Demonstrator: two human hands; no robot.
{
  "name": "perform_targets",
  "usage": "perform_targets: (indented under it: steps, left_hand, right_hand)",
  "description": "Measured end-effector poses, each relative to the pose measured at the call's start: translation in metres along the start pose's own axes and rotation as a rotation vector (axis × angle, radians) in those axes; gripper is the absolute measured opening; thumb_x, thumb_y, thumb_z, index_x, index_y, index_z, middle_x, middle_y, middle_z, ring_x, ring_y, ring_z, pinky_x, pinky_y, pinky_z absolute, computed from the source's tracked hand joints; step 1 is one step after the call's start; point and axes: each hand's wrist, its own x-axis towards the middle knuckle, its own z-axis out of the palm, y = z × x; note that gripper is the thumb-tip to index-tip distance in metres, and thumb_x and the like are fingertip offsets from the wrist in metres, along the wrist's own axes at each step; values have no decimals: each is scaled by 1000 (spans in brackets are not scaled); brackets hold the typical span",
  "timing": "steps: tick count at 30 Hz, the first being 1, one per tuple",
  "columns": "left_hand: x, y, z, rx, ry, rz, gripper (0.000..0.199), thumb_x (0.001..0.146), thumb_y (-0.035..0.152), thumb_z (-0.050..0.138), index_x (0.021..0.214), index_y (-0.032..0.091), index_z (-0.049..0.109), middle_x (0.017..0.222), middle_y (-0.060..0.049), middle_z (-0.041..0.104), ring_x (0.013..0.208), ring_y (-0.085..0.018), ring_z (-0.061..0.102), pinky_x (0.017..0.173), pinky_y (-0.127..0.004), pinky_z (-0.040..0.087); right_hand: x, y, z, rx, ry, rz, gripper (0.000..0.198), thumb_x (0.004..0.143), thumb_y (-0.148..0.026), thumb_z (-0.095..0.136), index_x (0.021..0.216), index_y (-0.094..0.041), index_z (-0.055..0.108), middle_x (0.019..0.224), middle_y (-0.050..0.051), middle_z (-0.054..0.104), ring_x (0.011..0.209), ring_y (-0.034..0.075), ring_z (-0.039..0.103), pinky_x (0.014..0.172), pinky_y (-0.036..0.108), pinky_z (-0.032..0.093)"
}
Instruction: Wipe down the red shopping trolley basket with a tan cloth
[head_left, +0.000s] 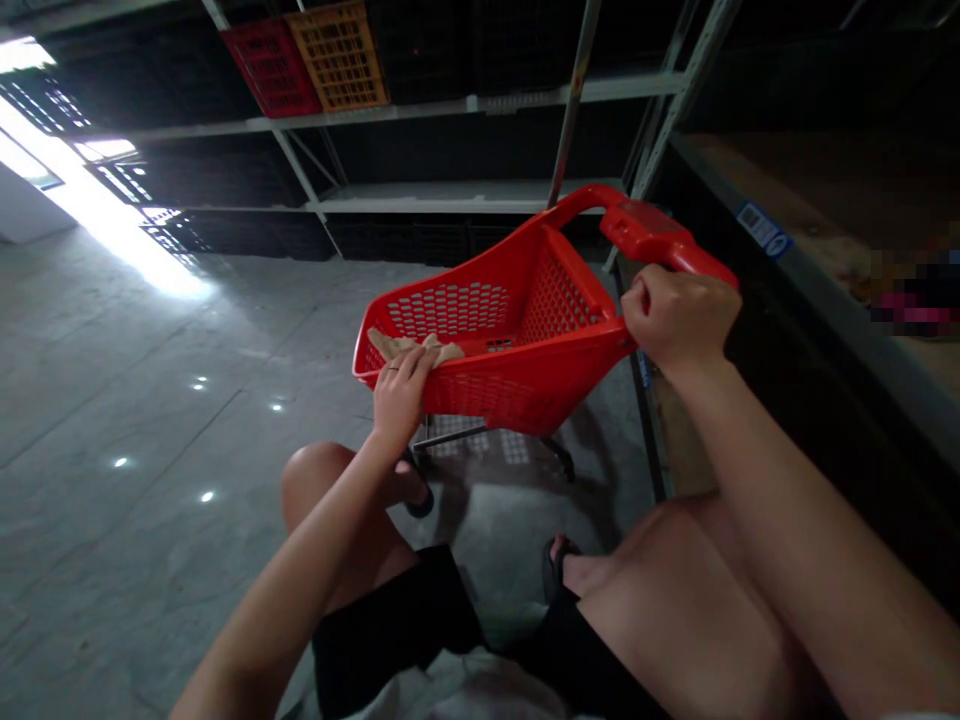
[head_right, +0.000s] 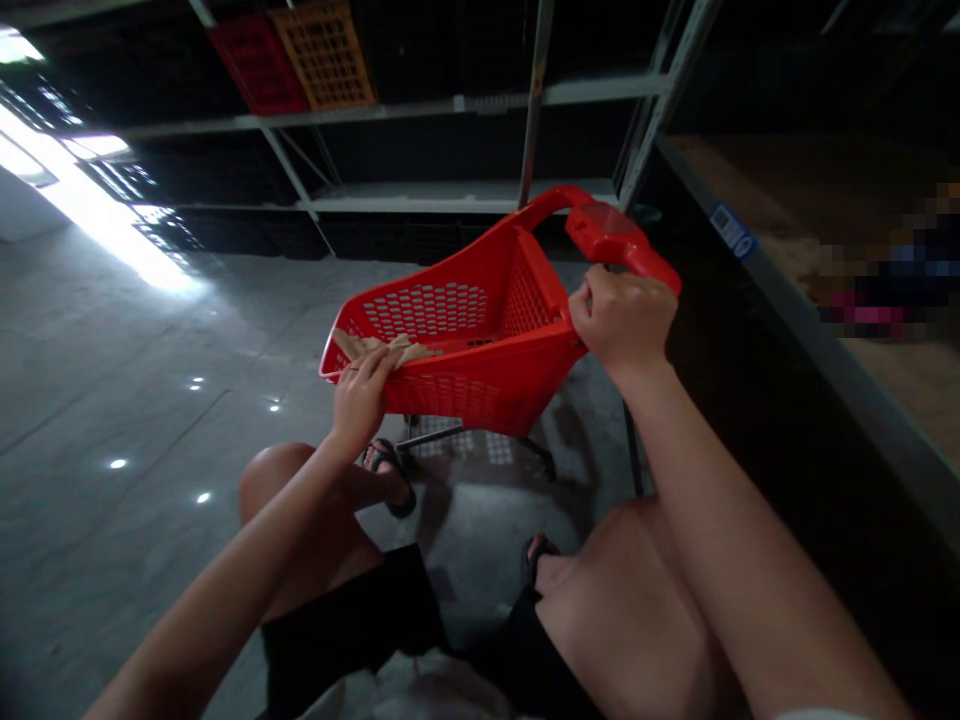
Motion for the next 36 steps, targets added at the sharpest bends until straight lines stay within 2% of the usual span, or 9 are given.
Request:
perform_targets:
  steps: [2,8,11,16,21,24,27,30,36]
  left_hand:
    - [-2,19,5,11,61,-32,51,101,10,48,143,31,68,146,-6,72,134,-35,65,117,-57,54]
    - [46,173,80,-118,109,159,48,109,13,43,150,21,66,148,-12,71,140,-26,65,127,-44,50]
    - [63,215,102,-114,110,188,46,112,17,43,150,23,68,153,-10,69,145,-25,62,129,-43,49]
    - [35,156,95,-18,122,242,48,112,15,47,154,28,67,155,-7,68,150,-23,60,131,-37,46]
    - [-32,38,32,69,83,50,43,113,24,51,151,30,70,155,-7,68,148,-28,62,133,-45,44]
    - [-60,7,1,106,171,-115,46,112,23,48,152,29,69,158,-6,66,152,-30,58,135,-52,40]
    - [-60,30,9,15,282,-155,59,108,12,39,162,26,57,169,-6,54,162,-28,45,138,-52,36]
    - [-29,94,54,-149,254,-57,73,103,4,35,172,28,42,177,-3,41,165,-23,39,138,-45,38]
    - [46,203,128,-249,168,257,68,107,6,34,172,25,41,173,-5,48,166,-21,37,139,-41,35]
  right_hand:
    - [-5,-11,1,-24,-36,37,25,101,-30,53,90,-20,73,84,16,72,94,35,69,88,49,47]
    - [-16,-23,4,-182,-57,80,30,103,-29,48,100,-18,75,85,15,72,88,32,68,82,44,43]
    - [-16,-12,5,-281,-19,51,30,102,-26,47,105,-17,76,86,14,73,84,30,67,78,41,41]
    - [-9,8,0,-356,-28,52,33,105,-23,43,108,-15,75,90,16,73,87,29,66,81,41,39]
    - [1,20,-4,-273,-101,78,39,111,-28,36,113,-15,73,101,20,73,96,30,63,86,44,38]
    - [5,24,6,-267,-55,88,40,111,-27,37,113,-14,74,104,21,74,97,29,62,86,44,37]
    - [6,25,22,-267,16,77,40,110,-26,37,109,-12,75,101,22,75,97,29,62,86,44,38]
    - [5,24,29,-245,71,34,46,113,-31,31,106,-15,74,96,19,74,97,30,64,88,45,41]
    - [1,22,10,-86,-15,-28,46,112,-25,25,120,-20,70,108,15,78,100,28,71,93,45,50]
